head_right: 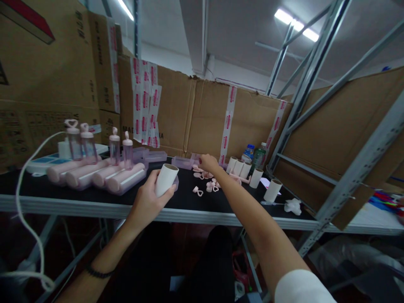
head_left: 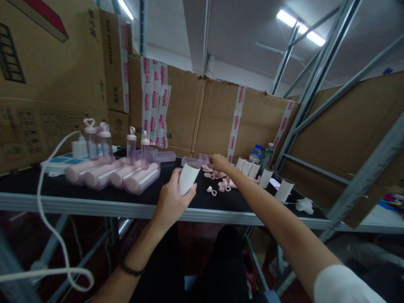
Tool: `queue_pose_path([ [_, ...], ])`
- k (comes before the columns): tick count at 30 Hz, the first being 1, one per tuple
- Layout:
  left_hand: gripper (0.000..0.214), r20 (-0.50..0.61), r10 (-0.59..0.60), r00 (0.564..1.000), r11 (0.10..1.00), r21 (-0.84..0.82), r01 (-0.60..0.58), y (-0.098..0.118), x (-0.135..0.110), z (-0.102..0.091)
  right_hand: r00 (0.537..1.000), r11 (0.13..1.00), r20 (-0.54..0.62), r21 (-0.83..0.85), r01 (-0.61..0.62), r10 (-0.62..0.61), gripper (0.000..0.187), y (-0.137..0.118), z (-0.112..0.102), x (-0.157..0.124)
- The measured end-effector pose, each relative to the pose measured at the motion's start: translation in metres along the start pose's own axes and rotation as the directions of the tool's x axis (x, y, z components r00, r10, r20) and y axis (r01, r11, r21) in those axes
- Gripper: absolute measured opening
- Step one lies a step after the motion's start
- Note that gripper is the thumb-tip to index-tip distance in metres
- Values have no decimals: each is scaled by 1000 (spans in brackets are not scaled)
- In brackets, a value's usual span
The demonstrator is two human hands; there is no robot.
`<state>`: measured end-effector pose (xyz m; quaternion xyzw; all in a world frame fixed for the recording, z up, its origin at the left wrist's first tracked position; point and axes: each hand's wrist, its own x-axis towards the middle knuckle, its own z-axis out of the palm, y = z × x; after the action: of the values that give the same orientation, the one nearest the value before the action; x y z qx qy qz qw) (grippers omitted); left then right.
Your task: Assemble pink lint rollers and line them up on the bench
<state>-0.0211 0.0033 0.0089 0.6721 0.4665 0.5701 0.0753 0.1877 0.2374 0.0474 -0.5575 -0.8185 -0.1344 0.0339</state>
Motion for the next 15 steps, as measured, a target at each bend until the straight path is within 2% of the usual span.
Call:
queue_pose_path([
  [6,38,4,-19,1000,999,-39,19,1,0,3,998,997,18,44,63,-64,31,6,-2,5],
  [10,39,10,-8,1000,1000,-29,8,1,-1,5,988,988,81,91,124,-131,33,-6,3,15],
  [15,40,33,-5,999,999,-31,6,-1,-2,3,984,985,126,129,112,-128,31,-23,12,19],
])
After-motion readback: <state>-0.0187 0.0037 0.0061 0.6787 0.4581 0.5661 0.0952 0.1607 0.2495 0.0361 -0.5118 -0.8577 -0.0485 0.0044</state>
